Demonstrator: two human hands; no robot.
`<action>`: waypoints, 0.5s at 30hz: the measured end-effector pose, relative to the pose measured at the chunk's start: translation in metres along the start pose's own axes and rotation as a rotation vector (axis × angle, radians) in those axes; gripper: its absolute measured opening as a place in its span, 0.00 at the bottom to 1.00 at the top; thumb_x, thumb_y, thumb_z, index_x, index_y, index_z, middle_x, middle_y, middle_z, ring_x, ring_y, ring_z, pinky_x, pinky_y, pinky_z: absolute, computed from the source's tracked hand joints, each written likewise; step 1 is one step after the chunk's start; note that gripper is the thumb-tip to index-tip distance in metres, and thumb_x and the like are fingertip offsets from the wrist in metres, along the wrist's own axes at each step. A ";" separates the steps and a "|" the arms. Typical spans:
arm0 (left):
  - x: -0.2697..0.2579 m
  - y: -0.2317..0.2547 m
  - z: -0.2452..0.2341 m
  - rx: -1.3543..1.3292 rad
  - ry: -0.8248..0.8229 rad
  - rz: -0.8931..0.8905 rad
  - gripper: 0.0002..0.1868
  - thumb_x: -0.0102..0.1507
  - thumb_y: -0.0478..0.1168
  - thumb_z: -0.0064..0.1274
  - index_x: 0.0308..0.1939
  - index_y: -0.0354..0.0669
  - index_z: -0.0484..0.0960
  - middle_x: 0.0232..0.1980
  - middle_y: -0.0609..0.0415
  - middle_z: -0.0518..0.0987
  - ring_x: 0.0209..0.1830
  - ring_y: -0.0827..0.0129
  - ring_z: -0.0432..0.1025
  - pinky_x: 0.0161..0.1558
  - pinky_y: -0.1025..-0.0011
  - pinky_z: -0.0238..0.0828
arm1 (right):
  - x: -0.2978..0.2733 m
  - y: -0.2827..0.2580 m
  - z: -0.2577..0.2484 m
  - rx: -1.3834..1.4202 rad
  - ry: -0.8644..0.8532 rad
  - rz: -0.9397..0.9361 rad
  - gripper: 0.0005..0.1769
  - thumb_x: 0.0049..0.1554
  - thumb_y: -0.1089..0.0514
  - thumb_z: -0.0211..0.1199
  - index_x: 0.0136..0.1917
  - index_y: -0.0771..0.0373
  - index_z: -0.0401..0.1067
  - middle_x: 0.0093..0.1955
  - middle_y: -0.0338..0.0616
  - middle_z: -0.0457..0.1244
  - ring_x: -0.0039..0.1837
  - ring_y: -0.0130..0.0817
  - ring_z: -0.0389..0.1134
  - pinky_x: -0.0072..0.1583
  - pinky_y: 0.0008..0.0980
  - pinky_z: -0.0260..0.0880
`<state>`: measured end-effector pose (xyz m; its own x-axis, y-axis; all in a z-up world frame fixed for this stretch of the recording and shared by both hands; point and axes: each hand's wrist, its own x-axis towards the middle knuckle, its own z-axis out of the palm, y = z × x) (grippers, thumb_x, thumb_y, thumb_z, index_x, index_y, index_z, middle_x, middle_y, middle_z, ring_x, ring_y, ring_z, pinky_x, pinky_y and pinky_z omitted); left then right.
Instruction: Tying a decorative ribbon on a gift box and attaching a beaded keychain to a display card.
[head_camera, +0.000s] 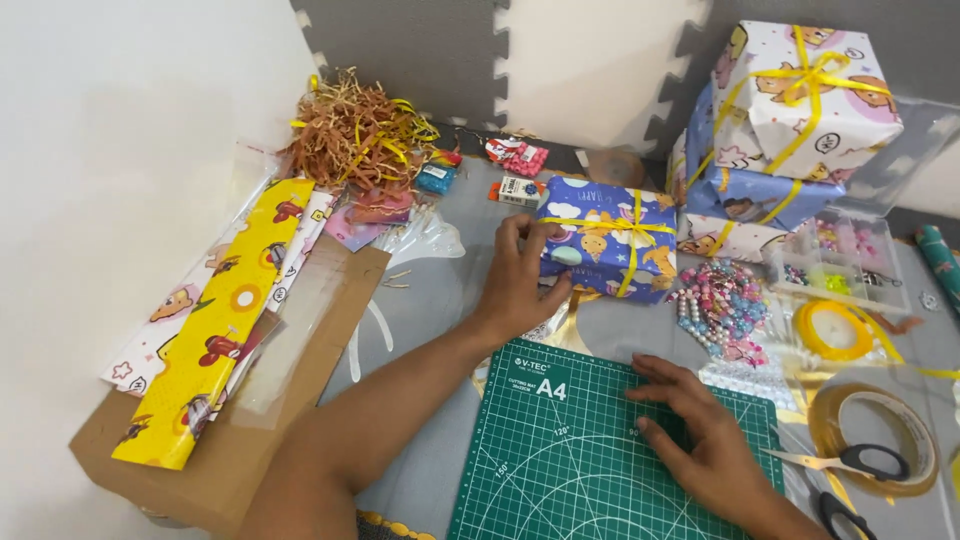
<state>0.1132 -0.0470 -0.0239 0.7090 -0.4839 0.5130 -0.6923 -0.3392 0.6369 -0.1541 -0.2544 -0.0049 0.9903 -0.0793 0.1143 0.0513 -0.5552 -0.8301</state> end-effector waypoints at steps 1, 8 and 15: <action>0.001 -0.002 0.001 0.006 0.008 0.001 0.35 0.69 0.49 0.72 0.75 0.54 0.69 0.78 0.42 0.62 0.83 0.51 0.64 0.59 0.58 0.90 | 0.002 0.003 0.001 0.000 -0.003 -0.009 0.17 0.64 0.57 0.71 0.65 0.52 0.88 0.88 0.41 0.66 0.90 0.43 0.66 0.80 0.52 0.71; 0.003 -0.013 0.008 -0.048 0.038 0.040 0.34 0.68 0.48 0.71 0.75 0.52 0.72 0.76 0.42 0.63 0.80 0.49 0.66 0.63 0.56 0.88 | -0.001 0.003 0.009 -0.189 -0.029 -0.110 0.18 0.63 0.56 0.69 0.67 0.53 0.85 0.89 0.43 0.63 0.89 0.48 0.65 0.80 0.56 0.70; 0.001 -0.026 0.014 0.054 0.097 0.162 0.35 0.68 0.49 0.70 0.76 0.55 0.71 0.76 0.42 0.67 0.76 0.47 0.70 0.67 0.50 0.81 | -0.003 0.004 0.016 -0.369 -0.074 -0.157 0.20 0.68 0.54 0.62 0.72 0.54 0.77 0.89 0.43 0.61 0.83 0.45 0.69 0.69 0.49 0.78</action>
<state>0.1301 -0.0495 -0.0483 0.5953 -0.4569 0.6610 -0.8029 -0.3071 0.5109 -0.1546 -0.2432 -0.0174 0.9814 0.0822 0.1737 0.1662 -0.8168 -0.5524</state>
